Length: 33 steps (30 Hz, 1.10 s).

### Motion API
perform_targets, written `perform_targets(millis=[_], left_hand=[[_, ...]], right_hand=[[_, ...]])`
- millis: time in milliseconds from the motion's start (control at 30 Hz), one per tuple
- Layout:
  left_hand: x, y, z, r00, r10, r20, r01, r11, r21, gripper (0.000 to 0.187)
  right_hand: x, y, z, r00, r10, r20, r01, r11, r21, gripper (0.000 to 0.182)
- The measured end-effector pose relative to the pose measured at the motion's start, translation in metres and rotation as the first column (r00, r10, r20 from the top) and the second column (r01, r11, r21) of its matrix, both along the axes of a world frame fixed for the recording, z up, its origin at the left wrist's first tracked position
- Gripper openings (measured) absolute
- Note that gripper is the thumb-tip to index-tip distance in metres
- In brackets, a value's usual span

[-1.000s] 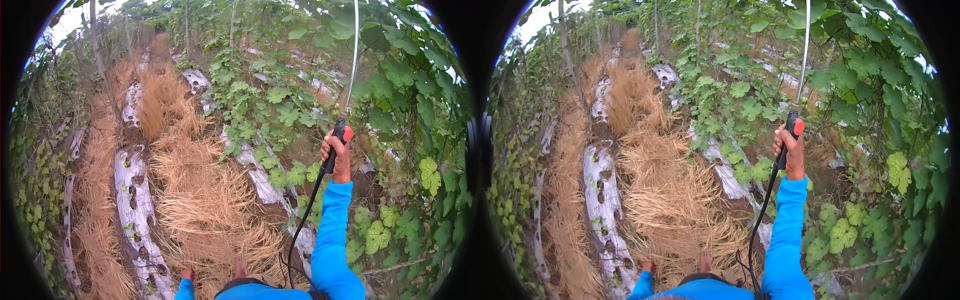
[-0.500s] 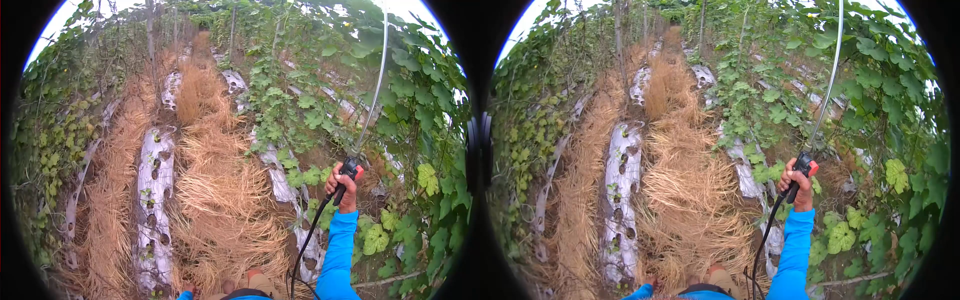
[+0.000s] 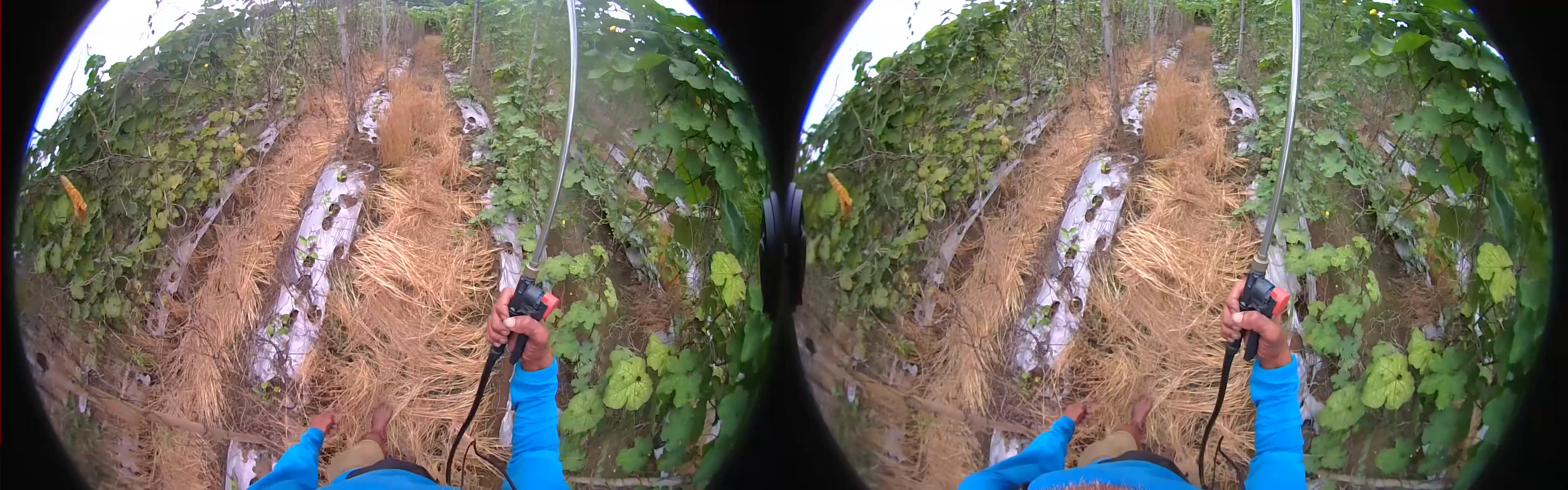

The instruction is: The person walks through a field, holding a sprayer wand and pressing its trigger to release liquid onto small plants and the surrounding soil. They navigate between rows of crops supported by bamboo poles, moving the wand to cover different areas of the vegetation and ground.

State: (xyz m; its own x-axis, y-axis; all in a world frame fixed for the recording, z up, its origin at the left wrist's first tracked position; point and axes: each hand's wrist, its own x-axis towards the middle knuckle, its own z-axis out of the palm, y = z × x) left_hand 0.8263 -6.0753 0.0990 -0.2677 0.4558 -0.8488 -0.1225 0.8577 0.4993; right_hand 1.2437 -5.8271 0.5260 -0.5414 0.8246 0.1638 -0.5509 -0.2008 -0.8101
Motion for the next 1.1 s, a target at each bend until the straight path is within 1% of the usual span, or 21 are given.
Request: perform_targets(millis=[33,67,133,167,200,300,367,433,533,567,667,700,733,800,833,900,933,967,1000,1033,1100], left_hand=[[0.001,-0.03,-0.004,1.0,-0.02,0.021,0.018,0.993,0.116,0.03],[0.002,-0.056,-0.008,1.0,0.002,0.02,-0.004,0.994,0.112,0.03],[0.0,-0.107,-0.014,0.995,-0.061,-0.077,0.062,0.998,0.01,0.031],[-0.014,-0.143,-0.058,1.0,-0.022,-0.005,0.022,1.0,0.015,0.033],[-0.013,-0.162,-0.054,1.0,-0.002,-0.008,0.002,1.0,0.018,0.033],[-0.014,-0.212,-0.045,0.998,-0.056,0.0,0.056,0.992,-0.115,0.033],[-0.015,-0.237,-0.044,0.999,-0.033,-0.003,0.032,0.994,-0.102,0.034],[-0.004,-0.25,-0.021,0.999,0.017,-0.049,-0.021,0.997,-0.078,0.038],[0.001,-0.261,-0.013,0.998,-0.022,-0.062,0.017,0.996,-0.083,0.039],[0.001,-0.265,-0.015,0.998,-0.047,-0.037,0.048,0.999,0.005,0.04],[-0.002,-0.271,-0.026,0.997,-0.07,-0.018,0.072,0.993,0.091,0.039],[-0.004,-0.277,-0.032,0.996,-0.089,-0.025,0.091,0.989,0.12,0.038],[-0.004,-0.29,-0.027,0.997,-0.075,-0.019,0.076,0.991,0.114,0.038],[-0.008,-0.321,-0.027,0.996,-0.082,-0.031,0.088,0.937,0.339,0.038],[-0.009,-0.343,-0.034,0.998,-0.065,-0.019,0.068,0.94,0.336,0.038],[-0.018,-0.393,-0.048,0.992,-0.111,-0.066,0.128,0.915,0.383,0.034],[-0.021,-0.418,-0.052,0.993,-0.102,-0.06,0.117,0.917,0.38,0.034],[-0.021,-0.446,-0.055,0.996,-0.068,-0.065,0.085,0.946,0.314,0.032],[-0.02,-0.476,-0.058,0.997,-0.04,-0.072,0.056,0.968,0.245,0.031],[-0.018,-0.504,-0.067,0.997,-0.042,-0.07,0.058,0.968,0.244,0.031],[-0.014,-0.557,-0.087,0.989,0.125,0.079,-0.131,0.989,0.066,0.027]], right_hand=[[0.0,-0.015,-0.002,1.0,0.023,0.0,-0.023,1.0,-0.005,0.026],[-0.003,-0.027,-0.004,0.999,0.045,-0.002,-0.045,0.999,-0.009,0.026],[-0.016,-0.043,-0.009,0.997,0.071,-0.018,-0.071,0.997,0.006,0.026],[-0.022,-0.05,-0.009,0.997,0.076,-0.018,-0.076,0.997,0.022,0.026],[-0.029,-0.057,-0.011,0.995,0.097,-0.021,-0.096,0.995,0.026,0.026],[-0.048,-0.083,-0.016,0.969,0.235,-0.079,-0.233,0.972,0.029,0.026],[-0.056,-0.104,-0.011,0.948,0.306,-0.084,-0.303,0.952,0.054,0.027],[-0.065,-0.123,-0.001,0.933,0.346,-0.094,-0.342,0.938,0.061,0.027],[-0.081,-0.157,0.005,0.911,0.403,-0.082,-0.396,0.914,0.089,0.027],[-0.087,-0.169,0.006,0.911,0.403,-0.09,-0.394,0.914,0.098,0.028],[-0.103,-0.215,0.0,0.921,0.385,-0.063,-0.379,0.921,0.095,0.03],[-0.107,-0.233,-0.005,0.903,0.418,-0.102,-0.412,0.908,0.075,0.03],[-0.112,-0.253,-0.011,0.882,0.449,-0.144,-0.447,0.893,0.052,0.031],[-0.117,-0.29,-0.019,0.889,0.446,-0.106,-0.448,0.894,0.005,0.032],[-0.119,-0.309,-0.025,0.89,0.443,-0.106,-0.448,0.894,-0.031,0.032],[-0.126,-0.347,-0.033,0.888,0.449,-0.101,-0.457,0.885,-0.084,0.032],[-0.129,-0.364,-0.033,0.899,0.425,-0.102,-0.435,0.895,-0.097,0.032],[-0.131,-0.379,-0.033,0.912,0.398,-0.104,-0.408,0.906,-0.11,0.032],[-0.132,-0.394,-0.033,0.912,0.399,-0.101,-0.409,0.905,-0.118,0.032],[-0.133,-0.405,-0.033,0.9,0.418,-0.119,-0.432,0.892,-0.136,0.031],[-0.132,-0.431,-0.03,0.87,0.464,-0.163,-0.487,0.861,-0.146,0.031]])
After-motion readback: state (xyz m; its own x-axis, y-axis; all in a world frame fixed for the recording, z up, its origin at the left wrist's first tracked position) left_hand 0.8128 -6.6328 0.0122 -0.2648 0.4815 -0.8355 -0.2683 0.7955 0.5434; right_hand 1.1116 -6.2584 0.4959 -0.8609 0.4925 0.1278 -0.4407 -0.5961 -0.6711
